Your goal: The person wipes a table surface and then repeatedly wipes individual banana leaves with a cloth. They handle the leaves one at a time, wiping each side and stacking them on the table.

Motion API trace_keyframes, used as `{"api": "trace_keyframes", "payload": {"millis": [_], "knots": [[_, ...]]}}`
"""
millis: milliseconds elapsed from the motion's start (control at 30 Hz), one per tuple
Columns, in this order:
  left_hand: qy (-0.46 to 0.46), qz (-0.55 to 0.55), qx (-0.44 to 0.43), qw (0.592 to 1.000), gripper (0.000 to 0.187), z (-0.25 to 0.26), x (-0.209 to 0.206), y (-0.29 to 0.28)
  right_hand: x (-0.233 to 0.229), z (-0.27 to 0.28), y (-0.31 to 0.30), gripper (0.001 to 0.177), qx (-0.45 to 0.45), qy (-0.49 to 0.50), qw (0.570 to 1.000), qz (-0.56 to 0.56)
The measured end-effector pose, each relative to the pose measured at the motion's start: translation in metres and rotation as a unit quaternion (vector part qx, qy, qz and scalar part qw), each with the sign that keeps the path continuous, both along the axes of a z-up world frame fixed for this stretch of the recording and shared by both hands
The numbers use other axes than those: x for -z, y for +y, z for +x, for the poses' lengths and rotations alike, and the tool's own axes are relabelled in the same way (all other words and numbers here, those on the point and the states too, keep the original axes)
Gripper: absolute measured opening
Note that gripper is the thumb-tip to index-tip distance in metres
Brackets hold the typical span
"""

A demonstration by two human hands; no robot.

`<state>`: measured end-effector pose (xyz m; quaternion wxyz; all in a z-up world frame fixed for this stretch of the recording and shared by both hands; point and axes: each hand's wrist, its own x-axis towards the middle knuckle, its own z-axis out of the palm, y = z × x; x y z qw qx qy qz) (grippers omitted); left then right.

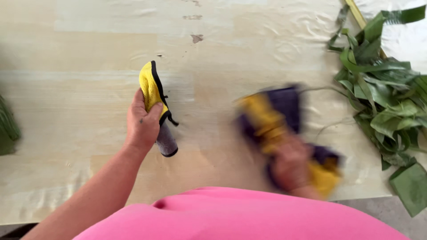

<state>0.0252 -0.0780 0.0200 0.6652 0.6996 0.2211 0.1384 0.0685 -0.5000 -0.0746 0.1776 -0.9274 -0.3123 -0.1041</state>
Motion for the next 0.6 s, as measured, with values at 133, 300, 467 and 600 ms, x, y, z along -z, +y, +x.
{"api": "trace_keyframes", "payload": {"millis": [133,300,467,600], "knots": [[0.005,0.019,0.004,1.000,0.046,-0.003,-0.006,-0.015,0.041,0.119,-0.104,0.046,0.229,-0.047,0.959,-0.159],[0.015,0.049,-0.016,0.999,0.047,-0.016,-0.010,-0.018,0.039,0.268,-0.125,0.038,0.382,0.057,0.918,-0.086],[-0.005,0.066,-0.034,0.997,0.045,-0.025,-0.005,-0.015,0.029,0.198,0.041,0.031,0.230,-0.090,0.968,0.036],[-0.006,0.096,-0.026,0.995,0.045,-0.007,-0.002,-0.022,0.017,0.023,0.135,0.034,0.025,0.030,0.998,-0.057]]}}
